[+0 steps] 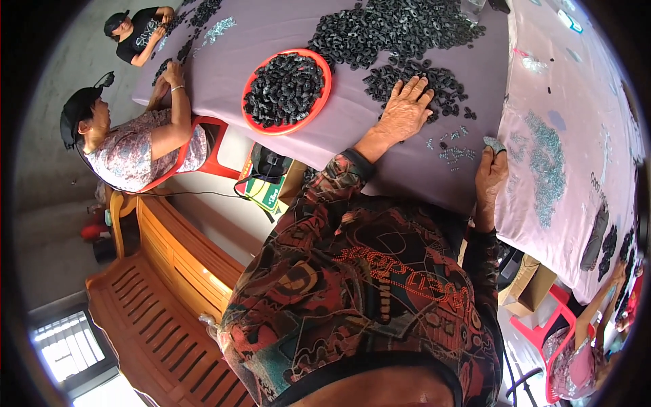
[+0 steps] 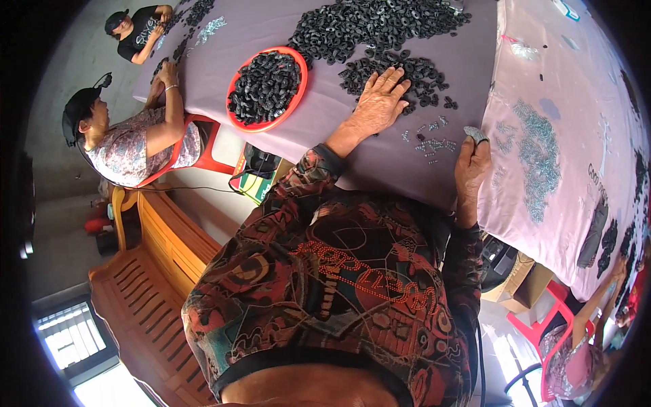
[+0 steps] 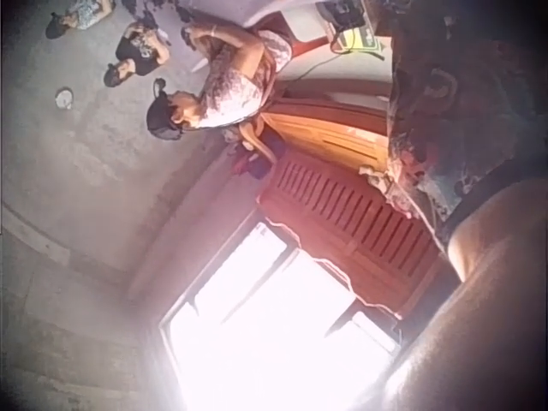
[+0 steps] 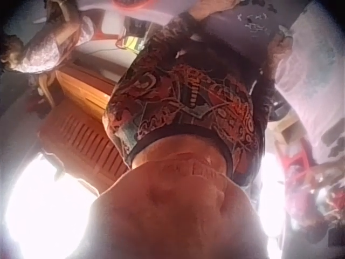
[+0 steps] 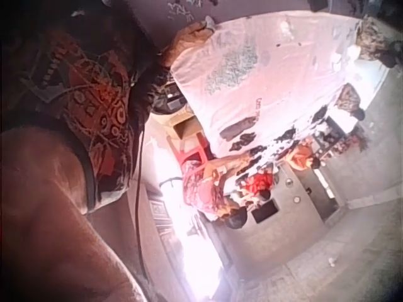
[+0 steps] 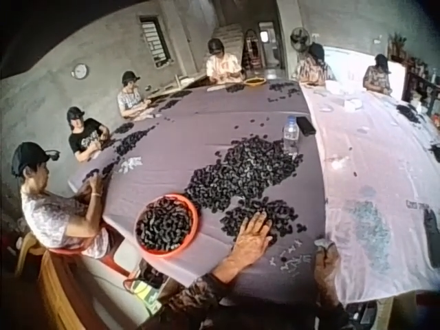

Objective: The person picks up a black plastic component and a small metal piece, fits the metal piece into the component, and places the assembled unit on the table, repeating the process.

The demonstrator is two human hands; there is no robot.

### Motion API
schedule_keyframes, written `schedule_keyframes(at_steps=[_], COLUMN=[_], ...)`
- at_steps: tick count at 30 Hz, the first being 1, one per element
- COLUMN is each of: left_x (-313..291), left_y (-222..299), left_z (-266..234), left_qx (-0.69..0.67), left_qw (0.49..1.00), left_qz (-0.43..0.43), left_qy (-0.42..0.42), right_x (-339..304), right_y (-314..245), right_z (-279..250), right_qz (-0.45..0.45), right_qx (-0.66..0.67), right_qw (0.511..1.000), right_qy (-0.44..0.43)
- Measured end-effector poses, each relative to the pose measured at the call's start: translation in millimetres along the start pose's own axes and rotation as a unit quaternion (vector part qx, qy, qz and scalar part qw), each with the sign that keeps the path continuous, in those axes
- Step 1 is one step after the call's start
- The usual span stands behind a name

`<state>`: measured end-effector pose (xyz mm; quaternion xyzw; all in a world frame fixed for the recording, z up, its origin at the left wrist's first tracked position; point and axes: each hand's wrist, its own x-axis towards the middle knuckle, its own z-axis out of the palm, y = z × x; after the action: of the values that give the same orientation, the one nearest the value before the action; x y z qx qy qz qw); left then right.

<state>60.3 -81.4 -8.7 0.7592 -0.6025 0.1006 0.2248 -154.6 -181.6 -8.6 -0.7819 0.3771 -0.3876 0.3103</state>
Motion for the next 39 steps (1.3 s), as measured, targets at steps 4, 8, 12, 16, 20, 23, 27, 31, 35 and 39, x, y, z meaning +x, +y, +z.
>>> schedule_keyframes(at_steps=[4, 8, 12, 16, 20, 23, 27, 31, 35, 39], left_x=[-3.1, -8.4, -5.2, 9.5, 29.1, 44.9, 64.7, 73.4, 71.0, 64.2], left_y=[1.1, 4.6, 7.2, 6.5, 8.1, 9.0, 8.8, 6.4, 4.0, -0.6], left_z=[-3.7, -10.2, -16.3, -21.1, -20.9, -16.0, -0.3, 16.7, 23.9, 21.7], left_qx=[-0.021, -0.040, -0.053, -0.051, -0.060, -0.058, -0.033, -0.007, -0.038, -0.056], left_qw=[1.000, 0.999, 0.998, 0.996, 0.995, 0.995, 0.994, 0.993, 0.997, 0.995], left_qz=[0.005, 0.021, 0.026, 0.043, 0.054, 0.050, 0.059, 0.089, 0.055, 0.056], left_qy=[0.015, 0.010, 0.021, 0.055, 0.053, 0.058, 0.088, 0.077, 0.048, 0.065], right_x=[-0.9, 0.4, 1.1, 0.7, 2.2, 3.0, 2.2, 1.8, 2.0, 2.6], right_y=[0.6, 2.1, 1.4, -0.7, 1.3, 4.1, 3.7, 2.0, 3.1, 4.5], right_z=[0.7, 1.4, 0.5, 0.2, 3.0, 3.0, 2.7, 1.9, 1.5, 2.5], right_qz=[-0.038, -0.058, -0.053, -0.054, -0.062, -0.059, -0.040, -0.033, -0.034, -0.020], right_qx=[0.021, 0.010, 0.002, 0.011, 0.029, 0.025, 0.023, 0.007, 0.009, 0.011], right_qw=[0.999, 0.998, 0.998, 0.998, 0.996, 0.997, 0.998, 0.998, 0.998, 0.999], right_qy=[0.022, 0.030, 0.031, 0.041, 0.050, 0.053, 0.046, 0.047, 0.053, 0.041])
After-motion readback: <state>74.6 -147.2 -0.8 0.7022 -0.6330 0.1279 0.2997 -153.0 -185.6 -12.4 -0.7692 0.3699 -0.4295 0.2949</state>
